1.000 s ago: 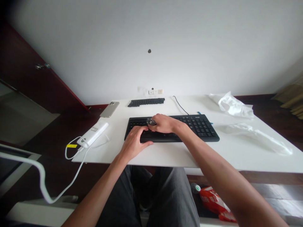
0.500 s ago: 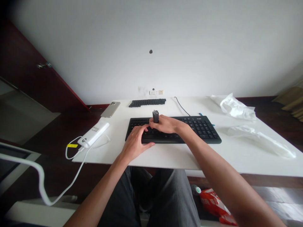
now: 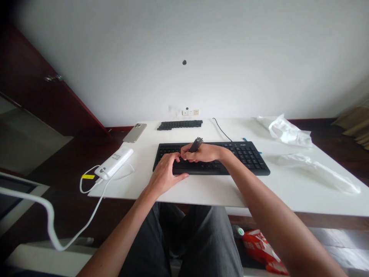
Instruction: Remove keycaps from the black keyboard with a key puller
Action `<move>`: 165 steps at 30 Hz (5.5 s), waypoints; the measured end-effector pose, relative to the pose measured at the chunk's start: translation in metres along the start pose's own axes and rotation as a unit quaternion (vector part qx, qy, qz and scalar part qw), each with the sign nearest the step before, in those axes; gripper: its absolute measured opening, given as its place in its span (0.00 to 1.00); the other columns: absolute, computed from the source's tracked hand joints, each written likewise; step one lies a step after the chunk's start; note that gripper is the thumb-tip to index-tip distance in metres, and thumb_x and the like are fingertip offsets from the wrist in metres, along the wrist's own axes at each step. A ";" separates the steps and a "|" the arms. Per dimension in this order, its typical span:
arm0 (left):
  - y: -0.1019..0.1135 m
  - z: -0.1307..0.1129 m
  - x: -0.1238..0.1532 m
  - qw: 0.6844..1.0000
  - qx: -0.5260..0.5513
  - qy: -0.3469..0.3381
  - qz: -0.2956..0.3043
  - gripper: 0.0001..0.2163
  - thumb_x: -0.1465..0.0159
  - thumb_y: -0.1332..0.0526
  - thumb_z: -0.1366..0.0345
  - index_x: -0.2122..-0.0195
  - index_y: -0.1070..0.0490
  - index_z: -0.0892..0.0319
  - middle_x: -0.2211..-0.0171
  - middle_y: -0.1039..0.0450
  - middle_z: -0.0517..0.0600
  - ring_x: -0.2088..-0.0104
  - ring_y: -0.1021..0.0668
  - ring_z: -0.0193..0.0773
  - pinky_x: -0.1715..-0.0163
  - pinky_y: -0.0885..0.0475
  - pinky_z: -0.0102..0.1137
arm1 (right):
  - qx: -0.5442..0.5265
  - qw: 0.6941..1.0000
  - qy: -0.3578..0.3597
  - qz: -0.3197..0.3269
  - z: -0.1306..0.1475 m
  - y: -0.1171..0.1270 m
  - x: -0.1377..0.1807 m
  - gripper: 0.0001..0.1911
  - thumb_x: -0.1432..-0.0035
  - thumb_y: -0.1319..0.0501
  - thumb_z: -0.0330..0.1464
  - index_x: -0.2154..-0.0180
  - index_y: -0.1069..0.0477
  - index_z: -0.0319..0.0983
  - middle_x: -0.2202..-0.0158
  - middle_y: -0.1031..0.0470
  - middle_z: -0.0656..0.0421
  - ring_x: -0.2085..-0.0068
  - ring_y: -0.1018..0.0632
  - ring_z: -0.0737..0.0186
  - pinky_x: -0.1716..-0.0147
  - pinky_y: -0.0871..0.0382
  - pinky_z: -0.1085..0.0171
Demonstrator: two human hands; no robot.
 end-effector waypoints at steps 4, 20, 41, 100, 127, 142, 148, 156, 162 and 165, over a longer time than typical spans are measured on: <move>0.000 0.000 0.000 1.000 -0.005 0.001 0.004 0.28 0.45 0.21 0.63 0.50 0.37 0.54 0.55 0.27 0.49 0.52 0.25 0.46 0.48 0.25 0.44 | -0.037 0.998 0.005 0.043 -0.005 0.004 0.002 0.15 0.31 0.39 0.43 0.63 0.29 0.37 0.69 0.33 0.61 0.70 0.33 0.67 0.70 0.36 0.66; -0.001 0.002 0.003 0.999 -0.050 -0.014 0.003 0.25 0.41 0.24 0.58 0.45 0.30 0.54 0.51 0.30 0.52 0.47 0.26 0.49 0.43 0.26 0.45 | 0.075 0.989 -0.108 -0.072 -0.030 0.025 0.003 0.16 0.38 0.37 0.42 0.56 0.23 0.38 0.70 0.22 0.58 0.69 0.25 0.61 0.67 0.30 0.62; -0.001 0.002 0.000 0.998 -0.059 -0.022 0.017 0.26 0.41 0.24 0.56 0.46 0.31 0.54 0.51 0.29 0.53 0.48 0.25 0.50 0.44 0.26 0.47 | 0.228 0.963 0.063 -0.126 0.005 0.013 0.002 0.11 0.36 0.41 0.31 0.57 0.21 0.39 0.62 0.17 0.55 0.62 0.22 0.59 0.60 0.33 0.62; -0.010 -0.008 0.016 0.984 -0.162 -0.040 0.063 0.26 0.29 0.39 0.60 0.31 0.37 0.59 0.30 0.34 0.55 0.29 0.35 0.54 0.28 0.42 0.53 | 0.123 0.973 -0.014 -0.195 0.003 -0.011 -0.020 0.28 0.34 0.43 0.50 0.79 0.37 0.39 0.81 0.38 0.62 0.76 0.39 0.67 0.74 0.47 0.63; 0.000 0.001 0.013 0.999 -0.052 -0.005 -0.003 0.24 0.36 0.28 0.64 0.42 0.32 0.54 0.43 0.30 0.55 0.40 0.28 0.52 0.36 0.31 0.48 | 0.098 0.981 0.034 -0.166 -0.009 -0.006 -0.019 0.19 0.29 0.50 0.41 0.69 0.31 0.40 0.68 0.28 0.60 0.66 0.30 0.61 0.63 0.35 0.63; 0.002 -0.002 0.012 0.998 -0.056 0.002 0.007 0.22 0.36 0.28 0.64 0.44 0.31 0.54 0.44 0.30 0.55 0.41 0.28 0.51 0.37 0.30 0.48 | -0.046 0.995 -0.011 -0.087 -0.013 -0.010 -0.019 0.17 0.35 0.44 0.36 0.76 0.34 0.39 0.79 0.33 0.62 0.78 0.31 0.66 0.79 0.38 0.67; 0.002 -0.002 0.012 0.999 -0.043 -0.003 -0.003 0.24 0.37 0.28 0.65 0.42 0.33 0.55 0.43 0.30 0.55 0.40 0.28 0.50 0.37 0.30 0.47 | -0.080 0.984 -0.105 -0.118 -0.011 -0.010 -0.018 0.14 0.39 0.45 0.33 0.77 0.36 0.39 0.82 0.32 0.61 0.81 0.30 0.67 0.81 0.41 0.68; 0.000 -0.003 0.014 0.998 -0.060 0.005 -0.001 0.22 0.35 0.29 0.62 0.40 0.29 0.54 0.43 0.28 0.55 0.40 0.27 0.51 0.35 0.30 0.48 | -0.068 0.985 -0.116 -0.106 -0.009 -0.009 -0.018 0.13 0.40 0.44 0.34 0.76 0.34 0.38 0.79 0.25 0.56 0.79 0.24 0.64 0.80 0.42 0.68; 0.000 -0.002 0.015 0.998 -0.055 -0.001 -0.006 0.22 0.35 0.29 0.63 0.40 0.28 0.53 0.43 0.27 0.54 0.41 0.27 0.51 0.37 0.28 0.48 | -0.066 0.984 -0.076 -0.149 -0.007 -0.022 -0.012 0.14 0.41 0.44 0.33 0.78 0.36 0.39 0.80 0.26 0.58 0.80 0.28 0.67 0.81 0.40 0.69; 0.000 -0.001 0.015 0.999 -0.052 -0.006 -0.008 0.22 0.35 0.29 0.63 0.40 0.28 0.54 0.44 0.27 0.55 0.41 0.26 0.51 0.37 0.28 0.48 | -0.115 0.964 -0.082 -0.225 -0.013 -0.032 -0.009 0.14 0.41 0.45 0.32 0.79 0.36 0.39 0.81 0.27 0.59 0.81 0.29 0.68 0.81 0.38 0.70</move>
Point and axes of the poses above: each hand's wrist, its own x-axis away from the middle knuckle, its own y-axis out of the back of the hand, z = x × y, the point moved 3 cm from there along -x, towards the middle knuckle
